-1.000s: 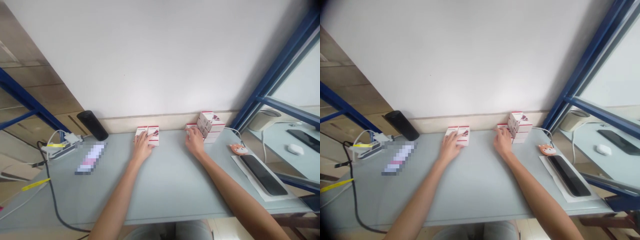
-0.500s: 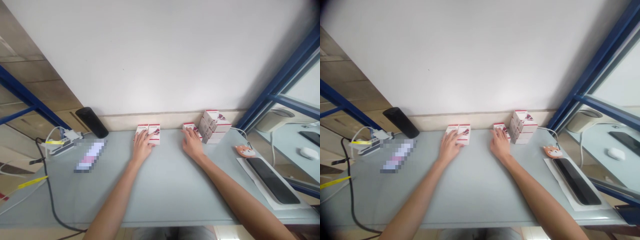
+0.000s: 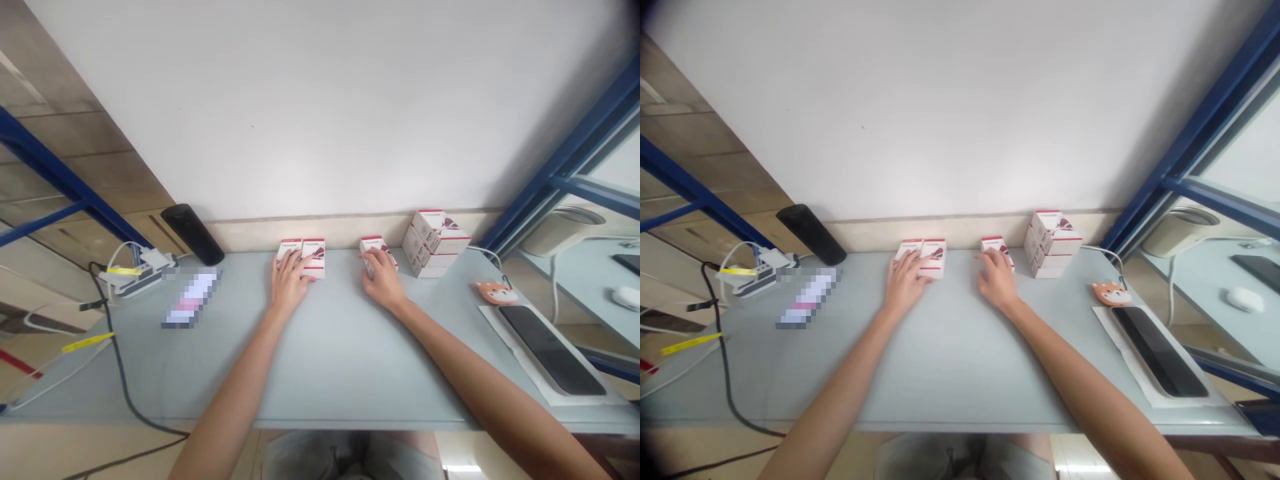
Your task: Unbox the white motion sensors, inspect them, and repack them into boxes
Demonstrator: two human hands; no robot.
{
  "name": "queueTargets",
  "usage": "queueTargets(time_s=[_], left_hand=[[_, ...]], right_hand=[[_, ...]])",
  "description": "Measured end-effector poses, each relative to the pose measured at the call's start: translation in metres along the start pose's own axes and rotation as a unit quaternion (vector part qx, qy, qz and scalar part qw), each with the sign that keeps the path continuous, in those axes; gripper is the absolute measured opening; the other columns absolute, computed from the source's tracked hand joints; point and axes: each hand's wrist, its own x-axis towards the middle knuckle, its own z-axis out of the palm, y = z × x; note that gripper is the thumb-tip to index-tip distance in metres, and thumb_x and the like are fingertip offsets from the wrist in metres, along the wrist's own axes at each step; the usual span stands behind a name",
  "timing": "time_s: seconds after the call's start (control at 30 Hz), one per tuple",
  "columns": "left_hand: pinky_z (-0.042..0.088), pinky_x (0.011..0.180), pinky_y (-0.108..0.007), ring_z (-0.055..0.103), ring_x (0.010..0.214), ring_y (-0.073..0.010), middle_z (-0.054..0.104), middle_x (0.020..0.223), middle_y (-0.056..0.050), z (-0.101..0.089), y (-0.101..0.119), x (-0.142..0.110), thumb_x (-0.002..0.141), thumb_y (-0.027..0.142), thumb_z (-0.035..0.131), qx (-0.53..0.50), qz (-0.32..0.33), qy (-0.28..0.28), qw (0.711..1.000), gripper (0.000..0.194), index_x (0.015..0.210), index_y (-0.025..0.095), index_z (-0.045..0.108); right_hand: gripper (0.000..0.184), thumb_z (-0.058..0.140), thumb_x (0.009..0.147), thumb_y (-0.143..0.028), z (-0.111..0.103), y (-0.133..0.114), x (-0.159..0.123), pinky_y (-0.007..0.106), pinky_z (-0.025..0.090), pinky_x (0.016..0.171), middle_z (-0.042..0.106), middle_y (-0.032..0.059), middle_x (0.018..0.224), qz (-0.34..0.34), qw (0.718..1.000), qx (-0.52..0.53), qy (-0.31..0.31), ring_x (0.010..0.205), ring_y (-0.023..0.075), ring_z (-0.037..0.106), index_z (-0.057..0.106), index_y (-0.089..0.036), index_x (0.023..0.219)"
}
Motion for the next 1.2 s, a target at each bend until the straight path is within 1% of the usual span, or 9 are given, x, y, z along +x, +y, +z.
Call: queueTargets(time_s=[0.1, 0.2, 0.3, 0.53, 0.77, 0.9, 1.0, 1.1, 1.2], left_hand=[[0.017, 0.131, -0.059, 0.044, 0.152, -0.0317, 0.059, 0.156, -0.006, 0.001, -0.001, 0.0, 0.093, 0.028, 0.067, -0.001, 0.0, -0.002, 1.0, 0.051, 0.143, 0.034, 0.065], [0.017, 0.131, -0.058, 0.045, 0.151, -0.0309, 0.059, 0.155, -0.006, -0.001, 0.0, 0.0, 0.093, 0.027, 0.067, -0.003, 0.001, 0.002, 1.0, 0.049, 0.142, 0.033, 0.065], [0.018, 0.131, -0.057, 0.047, 0.15, -0.0302, 0.059, 0.155, -0.007, -0.002, 0.001, 0.0, 0.093, 0.027, 0.067, -0.004, -0.002, 0.006, 1.0, 0.048, 0.141, 0.032, 0.065], [0.018, 0.131, -0.057, 0.046, 0.151, -0.0302, 0.059, 0.156, -0.007, -0.003, 0.0, 0.0, 0.094, 0.029, 0.068, 0.001, -0.001, -0.001, 1.0, 0.048, 0.141, 0.032, 0.064], [0.02, 0.128, -0.066, 0.041, 0.153, -0.036, 0.054, 0.159, -0.013, -0.001, 0.01, -0.001, 0.092, 0.022, 0.066, 0.0, -0.008, -0.016, 1.0, 0.054, 0.145, 0.027, 0.06], [0.015, 0.129, -0.067, 0.036, 0.156, -0.0389, 0.051, 0.158, -0.018, -0.001, 0.024, -0.002, 0.088, 0.015, 0.066, -0.026, -0.009, -0.015, 1.0, 0.057, 0.144, 0.022, 0.062], [0.011, 0.131, -0.065, 0.036, 0.156, -0.0372, 0.056, 0.152, -0.015, -0.004, 0.037, -0.003, 0.088, 0.013, 0.064, -0.152, -0.006, 0.005, 0.988, 0.044, 0.13, 0.024, 0.071], [0.028, 0.128, -0.059, 0.049, 0.146, -0.0325, 0.063, 0.141, -0.011, -0.008, 0.054, -0.005, 0.09, 0.017, 0.063, -0.313, -0.023, 0.014, 0.949, 0.027, 0.114, 0.025, 0.074], [0.053, 0.107, -0.045, 0.068, 0.118, -0.0243, 0.071, 0.121, -0.009, -0.008, 0.072, -0.009, 0.098, 0.023, 0.057, -0.38, -0.044, -0.002, 0.924, 0.021, 0.114, 0.024, 0.071]], right_hand=[[0.046, 0.058, 0.089, -0.022, 0.003, 0.004, 0.0, 0.065, 0.028, 0.122, 0.05, 0.0202, 0.141, 0.058, 0.997, -0.032, 0.049, 0.145, 0.0405, 0.039, 0.061, -0.021, 0.135], [0.059, 0.065, 0.085, -0.031, 0.005, 0.009, 0.0, 0.062, 0.034, 0.119, 0.042, 0.0192, 0.143, 0.129, 0.988, -0.04, 0.075, 0.145, 0.0406, 0.036, 0.053, -0.023, 0.142], [0.064, 0.065, 0.085, -0.034, 0.008, 0.012, 0.0, 0.061, 0.039, 0.115, 0.038, 0.0195, 0.143, 0.155, 0.986, -0.02, 0.062, 0.141, 0.0402, 0.039, 0.049, -0.023, 0.145], [0.048, 0.063, 0.087, -0.033, 0.007, 0.013, -0.001, 0.058, 0.043, 0.113, 0.04, 0.0204, 0.142, 0.14, 0.99, 0.001, 0.028, 0.133, 0.0389, 0.046, 0.06, -0.02, 0.133], [0.05, 0.062, 0.089, -0.036, 0.002, 0.009, -0.002, 0.055, 0.046, 0.111, 0.042, 0.0196, 0.145, 0.149, 0.989, -0.008, 0.012, 0.132, 0.0376, 0.05, 0.059, -0.022, 0.137], [0.068, 0.064, 0.086, -0.041, 0.001, 0.004, -0.003, 0.059, 0.044, 0.11, 0.041, 0.0222, 0.146, 0.213, 0.975, -0.037, 0.042, 0.134, 0.0408, 0.047, 0.047, -0.02, 0.149], [0.069, 0.067, 0.083, -0.043, -0.003, -0.002, -0.002, 0.057, 0.044, 0.11, 0.05, 0.0213, 0.136, 0.268, 0.962, -0.021, 0.046, 0.128, 0.04, 0.052, 0.052, -0.019, 0.146], [0.065, 0.071, 0.081, -0.048, -0.011, -0.008, 0.001, 0.053, 0.046, 0.107, 0.059, 0.0184, 0.132, 0.307, 0.946, 0.081, 0.071, 0.122, 0.0367, 0.059, 0.059, -0.02, 0.139], [0.059, 0.07, 0.084, -0.054, -0.017, -0.014, 0.003, 0.046, 0.049, 0.104, 0.067, 0.0146, 0.127, 0.323, 0.927, 0.158, 0.11, 0.114, 0.0311, 0.064, 0.063, -0.02, 0.132]])
